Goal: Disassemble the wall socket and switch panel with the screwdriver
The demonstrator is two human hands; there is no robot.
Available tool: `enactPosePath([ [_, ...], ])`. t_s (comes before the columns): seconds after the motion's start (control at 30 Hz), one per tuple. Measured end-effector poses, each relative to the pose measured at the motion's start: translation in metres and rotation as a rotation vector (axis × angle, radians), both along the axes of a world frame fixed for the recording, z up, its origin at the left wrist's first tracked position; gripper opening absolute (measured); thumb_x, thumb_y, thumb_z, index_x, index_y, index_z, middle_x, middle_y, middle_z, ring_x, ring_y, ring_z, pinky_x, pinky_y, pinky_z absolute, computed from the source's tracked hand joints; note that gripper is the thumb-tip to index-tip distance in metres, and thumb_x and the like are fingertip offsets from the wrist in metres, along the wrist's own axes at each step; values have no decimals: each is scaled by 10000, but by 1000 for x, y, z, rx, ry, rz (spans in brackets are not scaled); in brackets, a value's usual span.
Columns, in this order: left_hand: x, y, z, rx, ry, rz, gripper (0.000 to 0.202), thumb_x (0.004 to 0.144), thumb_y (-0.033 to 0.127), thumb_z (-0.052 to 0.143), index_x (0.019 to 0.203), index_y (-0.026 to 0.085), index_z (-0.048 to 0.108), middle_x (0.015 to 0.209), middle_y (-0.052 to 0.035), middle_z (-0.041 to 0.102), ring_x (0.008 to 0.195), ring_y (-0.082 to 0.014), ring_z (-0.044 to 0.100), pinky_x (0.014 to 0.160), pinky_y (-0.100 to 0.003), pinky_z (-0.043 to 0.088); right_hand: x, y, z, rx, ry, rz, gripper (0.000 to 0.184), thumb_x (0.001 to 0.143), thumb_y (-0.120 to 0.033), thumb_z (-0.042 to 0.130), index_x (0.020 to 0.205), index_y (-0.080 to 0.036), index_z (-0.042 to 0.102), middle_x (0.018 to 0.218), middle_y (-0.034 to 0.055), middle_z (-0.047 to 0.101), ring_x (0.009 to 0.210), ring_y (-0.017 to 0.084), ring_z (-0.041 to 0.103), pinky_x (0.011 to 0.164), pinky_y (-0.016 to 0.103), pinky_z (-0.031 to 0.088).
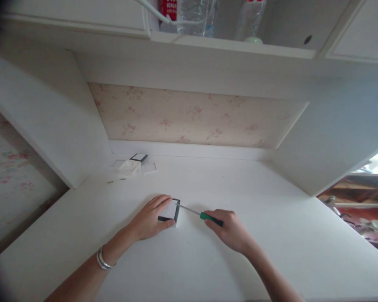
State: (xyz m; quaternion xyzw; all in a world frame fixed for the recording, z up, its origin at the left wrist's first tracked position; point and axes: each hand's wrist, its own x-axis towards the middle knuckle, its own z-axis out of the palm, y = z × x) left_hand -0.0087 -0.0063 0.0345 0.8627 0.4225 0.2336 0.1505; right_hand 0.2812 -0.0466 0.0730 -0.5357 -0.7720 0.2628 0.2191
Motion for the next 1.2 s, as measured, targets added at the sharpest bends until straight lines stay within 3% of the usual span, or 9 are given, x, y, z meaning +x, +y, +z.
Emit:
enactPosePath([
  [0.13,2,1,-2,7,-33,7,586,803,507,572,1298,217,452,1287,-81,496,1221,-249,417,1059,-410,346,-8,0,37,81,-289,107,307,900,-364,425,1041,-272,682,828,34,691,734,166,616,652,264,416],
  [0.4,0,3,-10,-12,-95,-5,630,775,507,604,1313,220,444,1280,-94,465,1220,-269,391,1051,-421,337,-35,12,83,191,-744,228,292,888,-328,401,907,-281,689,783,28,677,720,190,623,576,275,334],
  [0.53,1,6,-16,-54,-159,-1,670,742,500,642,1316,220,443,1269,-100,456,1216,-279,384,1055,-425,321,-60,20,110,192,-906,296,323,854,-305,398,805,-217,705,764,86,686,723,235,639,587,304,358],
  [0.67,2,8,-20,-88,-212,13,672,704,495,683,1281,221,474,1251,-102,447,1214,-282,377,1059,-416,314,-88,41,127,84,-996,284,280,742,-271,468,749,-149,719,741,153,690,674,254,645,551,306,370],
  [0.77,3,10,-23,-101,-235,33,676,688,508,695,1261,219,485,1249,-102,433,1214,-277,370,1059,-404,315,-103,64,132,-39,-994,292,266,669,-270,512,723,-115,722,683,156,685,590,225,622,503,287,361],
  [0.9,3,11,-25,-108,-249,33,681,675,531,697,1245,218,493,1238,-96,431,1209,-274,368,1058,-401,314,-105,84,136,-256,-919,332,231,635,-280,532,595,-110,683,552,95,645,440,156,544,468,271,368],
  [1.03,2,11,-25,-130,-254,26,694,669,544,695,1247,220,490,1246,-102,425,1207,-283,365,1063,-416,301,-82,89,132,-378,-754,263,252,643,-330,558,577,-110,660,542,61,614,400,113,480,409,241,336],
  [1.2,2,11,-24,-124,-264,15,660,675,525,698,1229,228,496,1243,-96,430,1207,-281,357,1064,-424,291,-41,88,102,-523,-449,169,314,673,-414,577,600,-121,662,475,0,525,365,70,382,347,208,253],
])
